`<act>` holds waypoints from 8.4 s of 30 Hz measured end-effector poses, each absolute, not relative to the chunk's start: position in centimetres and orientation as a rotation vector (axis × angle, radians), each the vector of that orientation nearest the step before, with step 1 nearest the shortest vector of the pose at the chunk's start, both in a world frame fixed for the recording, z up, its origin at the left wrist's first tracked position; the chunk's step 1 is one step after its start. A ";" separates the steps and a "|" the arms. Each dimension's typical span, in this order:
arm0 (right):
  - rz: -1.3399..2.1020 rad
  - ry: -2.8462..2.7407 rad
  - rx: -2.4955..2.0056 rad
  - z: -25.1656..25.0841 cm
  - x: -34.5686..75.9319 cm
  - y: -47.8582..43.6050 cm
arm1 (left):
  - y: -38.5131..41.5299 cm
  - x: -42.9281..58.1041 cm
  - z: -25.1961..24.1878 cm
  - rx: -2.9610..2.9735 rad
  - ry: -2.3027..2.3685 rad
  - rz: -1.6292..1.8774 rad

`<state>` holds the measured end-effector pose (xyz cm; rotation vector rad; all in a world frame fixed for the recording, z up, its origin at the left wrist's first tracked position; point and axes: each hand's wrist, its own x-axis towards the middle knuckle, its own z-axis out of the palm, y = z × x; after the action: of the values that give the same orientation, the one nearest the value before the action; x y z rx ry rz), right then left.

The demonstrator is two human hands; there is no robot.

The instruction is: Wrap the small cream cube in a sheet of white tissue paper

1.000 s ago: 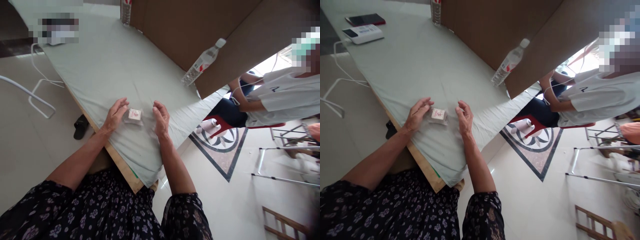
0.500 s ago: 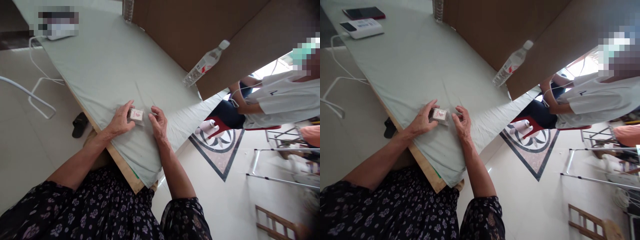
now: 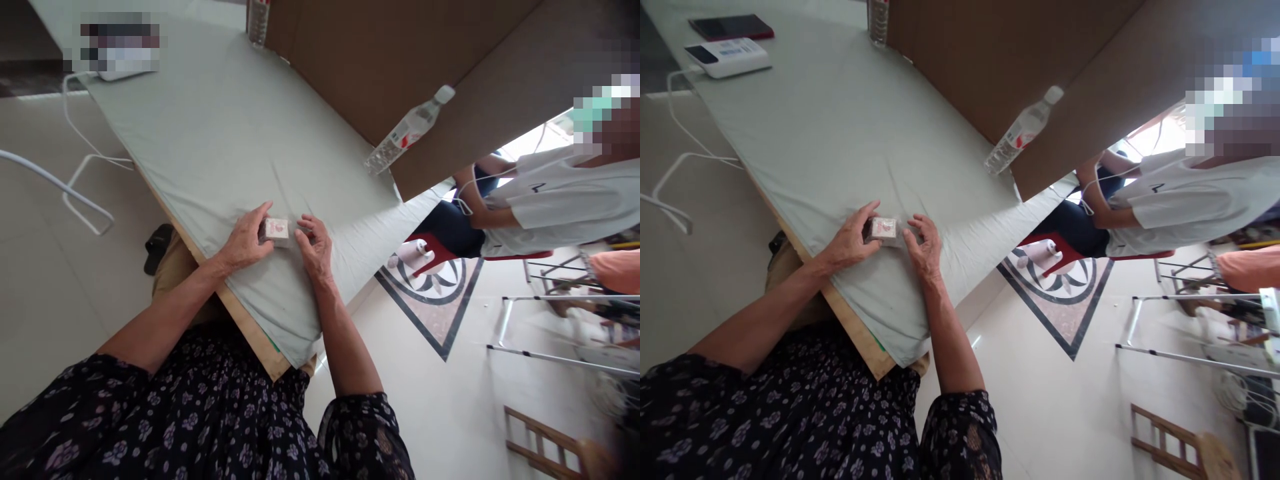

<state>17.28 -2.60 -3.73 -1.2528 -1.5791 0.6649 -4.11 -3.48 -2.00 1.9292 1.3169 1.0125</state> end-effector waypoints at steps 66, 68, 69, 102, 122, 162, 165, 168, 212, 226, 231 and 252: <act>0.329 -1.919 -1.544 7.5 14.4 10.5 | -4.5 -2.6 -1.6 1.766 1.188 1.100; 0.281 -2.028 -1.605 7.5 14.0 6.6 | -4.5 -2.4 -1.7 1.764 1.198 1.131; 0.236 -2.085 -1.639 7.3 13.9 5.0 | -4.4 -2.3 -1.7 1.761 1.203 1.146; 0.519 -1.577 -1.537 0.8 20.0 2.7 | -0.2 -6.6 0.3 2.101 1.854 1.180; 0.913 -1.996 -1.300 3.5 19.9 -2.6 | -5.3 -6.3 4.9 2.327 1.503 0.691; 0.378 -2.318 -1.279 1.2 21.8 -4.9 | -5.3 -7.6 2.9 2.374 1.378 0.403; 0.167 -1.976 -1.477 1.2 25.7 -4.2 | -4.9 -6.7 3.2 2.345 1.469 0.354; 0.023 -1.715 -1.722 0.1 29.1 -2.0 | -4.8 -6.0 3.2 2.387 1.525 0.317; 0.365 -2.513 -1.170 1.5 20.3 -9.6 | -9.5 -6.6 2.2 2.525 1.300 0.577; 0.274 -2.319 -1.226 2.8 18.1 -5.9 | -5.2 -5.2 4.1 1.925 1.579 0.883; 0.481 -2.126 -1.251 3.1 18.1 -2.8 | -4.2 -5.5 4.3 1.993 1.490 0.893; 0.804 -1.757 -1.374 1.4 18.2 -1.7 | -2.9 -3.5 3.7 1.541 1.538 0.933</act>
<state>18.21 -1.74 1.43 -1.3740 -1.7569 0.8039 -3.49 -2.86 3.72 1.5405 1.5375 0.9334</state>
